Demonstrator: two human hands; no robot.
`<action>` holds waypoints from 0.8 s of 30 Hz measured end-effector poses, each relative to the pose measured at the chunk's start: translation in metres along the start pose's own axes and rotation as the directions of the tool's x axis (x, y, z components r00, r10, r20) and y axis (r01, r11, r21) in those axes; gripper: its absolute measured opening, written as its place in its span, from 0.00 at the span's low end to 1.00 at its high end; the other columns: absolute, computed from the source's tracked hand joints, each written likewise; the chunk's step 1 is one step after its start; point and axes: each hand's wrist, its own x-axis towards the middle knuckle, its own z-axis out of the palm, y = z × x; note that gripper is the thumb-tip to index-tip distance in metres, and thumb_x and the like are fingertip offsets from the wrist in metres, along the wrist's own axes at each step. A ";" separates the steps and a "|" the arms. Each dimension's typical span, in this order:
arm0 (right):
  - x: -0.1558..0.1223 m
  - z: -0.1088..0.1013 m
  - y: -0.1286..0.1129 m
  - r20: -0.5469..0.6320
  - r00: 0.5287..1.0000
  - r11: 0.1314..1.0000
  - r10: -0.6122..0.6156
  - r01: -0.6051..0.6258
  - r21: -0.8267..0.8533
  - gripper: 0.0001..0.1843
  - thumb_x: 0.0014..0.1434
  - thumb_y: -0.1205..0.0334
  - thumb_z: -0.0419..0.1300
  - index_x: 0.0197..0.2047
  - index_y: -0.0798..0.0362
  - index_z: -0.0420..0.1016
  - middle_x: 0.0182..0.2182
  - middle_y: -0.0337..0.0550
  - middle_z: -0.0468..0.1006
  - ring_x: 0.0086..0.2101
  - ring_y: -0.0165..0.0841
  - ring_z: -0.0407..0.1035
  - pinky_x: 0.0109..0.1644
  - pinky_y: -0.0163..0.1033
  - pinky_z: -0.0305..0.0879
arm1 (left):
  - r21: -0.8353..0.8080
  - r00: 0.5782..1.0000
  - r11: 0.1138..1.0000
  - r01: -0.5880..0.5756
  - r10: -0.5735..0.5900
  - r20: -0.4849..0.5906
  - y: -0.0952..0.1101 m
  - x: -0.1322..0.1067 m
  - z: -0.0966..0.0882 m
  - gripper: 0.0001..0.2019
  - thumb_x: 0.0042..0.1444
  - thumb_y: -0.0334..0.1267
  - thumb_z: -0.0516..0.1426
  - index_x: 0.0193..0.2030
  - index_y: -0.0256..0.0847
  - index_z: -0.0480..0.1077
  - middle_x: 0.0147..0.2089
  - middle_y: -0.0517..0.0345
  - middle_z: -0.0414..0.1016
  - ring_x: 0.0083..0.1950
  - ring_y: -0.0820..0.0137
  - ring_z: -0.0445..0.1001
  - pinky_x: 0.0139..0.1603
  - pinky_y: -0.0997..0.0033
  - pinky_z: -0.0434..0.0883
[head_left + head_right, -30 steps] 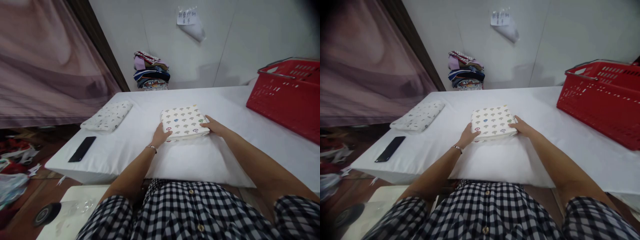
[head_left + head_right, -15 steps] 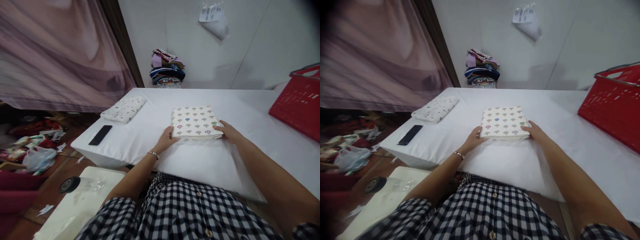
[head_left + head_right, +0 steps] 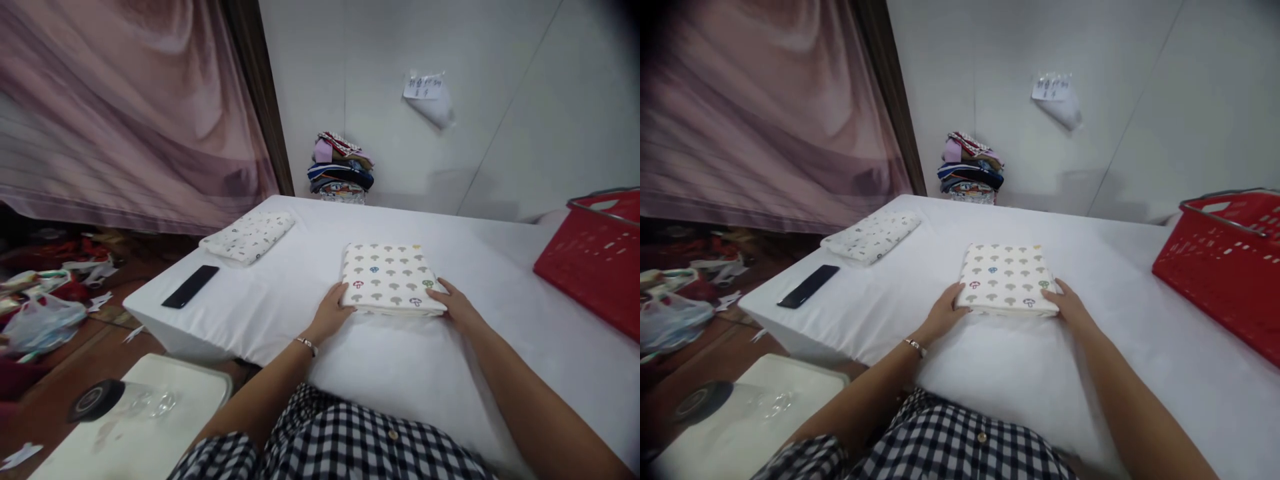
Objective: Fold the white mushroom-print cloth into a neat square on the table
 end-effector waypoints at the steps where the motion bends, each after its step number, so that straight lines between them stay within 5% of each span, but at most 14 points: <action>1: 0.000 0.000 0.000 0.008 1.000 1.000 0.000 0.000 0.005 0.50 0.44 0.55 0.71 0.66 0.48 0.53 0.50 0.53 0.75 0.39 0.43 0.75 0.34 0.41 0.75 | -0.061 0.999 0.998 0.033 -0.031 0.027 -0.001 0.001 -0.002 0.31 0.48 0.32 0.60 0.61 0.41 0.61 0.65 0.47 0.59 0.64 0.57 0.60 0.64 0.55 0.58; 5: -0.002 0.002 -0.001 0.025 1.000 1.000 -0.017 0.016 0.017 0.49 0.44 0.54 0.71 0.66 0.46 0.53 0.47 0.50 0.77 0.38 0.42 0.75 0.34 0.41 0.75 | -0.115 0.994 0.993 0.042 -0.029 0.110 -0.003 0.002 -0.010 0.34 0.46 0.23 0.54 0.63 0.41 0.59 0.67 0.47 0.54 0.64 0.57 0.60 0.62 0.55 0.63; 9: -0.008 0.000 -0.001 0.040 0.998 0.999 -0.043 0.042 0.028 0.49 0.48 0.53 0.69 0.68 0.42 0.48 0.44 0.44 0.79 0.37 0.39 0.76 0.36 0.40 0.75 | 0.119 0.964 0.964 -0.236 0.216 0.155 -0.006 -0.005 -0.014 0.40 0.43 0.18 0.49 0.66 0.45 0.54 0.71 0.53 0.41 0.70 0.59 0.48 0.67 0.53 0.55; 12: -0.014 -0.008 0.000 0.075 0.997 0.999 -0.031 0.031 -0.006 0.47 0.51 0.51 0.66 0.68 0.38 0.46 0.43 0.42 0.79 0.34 0.36 0.76 0.37 0.40 0.76 | 0.258 0.921 0.888 -0.380 0.339 0.191 -0.010 -0.004 -0.019 0.42 0.44 0.17 0.48 0.67 0.47 0.50 0.72 0.53 0.39 0.70 0.59 0.48 0.65 0.52 0.59; 19: -0.028 -0.017 -0.005 0.209 0.978 0.999 0.017 -0.011 -0.032 0.45 0.51 0.54 0.67 0.67 0.39 0.50 0.45 0.44 0.77 0.30 0.34 0.75 0.40 0.42 0.76 | 0.496 0.814 0.648 -0.578 0.503 0.291 -0.017 0.020 -0.036 0.36 0.53 0.19 0.46 0.67 0.48 0.49 0.70 0.49 0.48 0.67 0.59 0.53 0.58 0.54 0.63; 24: -0.027 -0.013 -0.006 0.238 0.971 0.999 0.005 -0.014 0.033 0.43 0.53 0.56 0.65 0.67 0.40 0.50 0.42 0.42 0.78 0.31 0.33 0.74 0.37 0.39 0.76 | 0.470 0.672 0.490 -0.734 0.626 0.396 -0.019 0.038 -0.042 0.30 0.55 0.21 0.46 0.65 0.43 0.54 0.67 0.46 0.54 0.68 0.60 0.52 0.59 0.56 0.62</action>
